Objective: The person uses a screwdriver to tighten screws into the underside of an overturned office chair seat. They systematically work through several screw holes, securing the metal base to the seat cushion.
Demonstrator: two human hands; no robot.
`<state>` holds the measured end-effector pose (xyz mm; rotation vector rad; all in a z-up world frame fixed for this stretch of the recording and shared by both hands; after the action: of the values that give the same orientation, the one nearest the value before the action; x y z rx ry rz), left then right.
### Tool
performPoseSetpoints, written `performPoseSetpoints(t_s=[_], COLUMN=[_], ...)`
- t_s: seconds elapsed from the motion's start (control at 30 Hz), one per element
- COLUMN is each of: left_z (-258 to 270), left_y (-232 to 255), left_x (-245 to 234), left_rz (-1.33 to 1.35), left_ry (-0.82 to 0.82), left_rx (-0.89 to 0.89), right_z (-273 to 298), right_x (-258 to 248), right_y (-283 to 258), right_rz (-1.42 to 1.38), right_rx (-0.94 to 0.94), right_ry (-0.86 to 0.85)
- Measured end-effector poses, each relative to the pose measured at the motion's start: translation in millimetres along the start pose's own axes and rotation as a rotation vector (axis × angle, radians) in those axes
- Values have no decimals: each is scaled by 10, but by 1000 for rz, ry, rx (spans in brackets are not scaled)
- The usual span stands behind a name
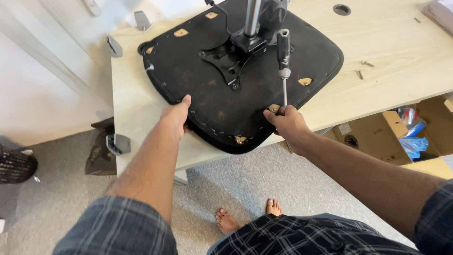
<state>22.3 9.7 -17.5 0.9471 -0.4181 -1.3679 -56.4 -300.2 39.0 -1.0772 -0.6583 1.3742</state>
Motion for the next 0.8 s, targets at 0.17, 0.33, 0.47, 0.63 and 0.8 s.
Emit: performPoseSetpoints(t_s=[0.17,0.33,0.47,0.63,0.8], left_z=[484,747,874,1052,1345], left_y=[-16,-65,-142,-253,-327], left_x=[65,230,391,712,1112], left_rz=[-14,12,51,151,101], left_ry=[-15,4,6,-2,-41], left_rx=[-57,-82,-80,-90,-119], right_z=[-136,-281,-463,-807,-1173], right_x=[-210,-408,-592,-827,-1126], right_y=[13,-6,0,19,-73], right_rz=[-22,66,73,123,279], right_rx=[4,38,-22,-53,-56], right_ry=[-4,17,17,6,3])
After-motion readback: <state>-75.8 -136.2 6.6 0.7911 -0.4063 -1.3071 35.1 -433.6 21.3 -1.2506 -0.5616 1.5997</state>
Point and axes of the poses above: each hand's wrist, its own z-axis away from the middle knuckle, its own x-axis out of the palm, y = z × x, the point moved 3 cm from there along -z, towards the middle knuckle, and after that the axes turned 13 degrees about -z, right-handed, at the moved point
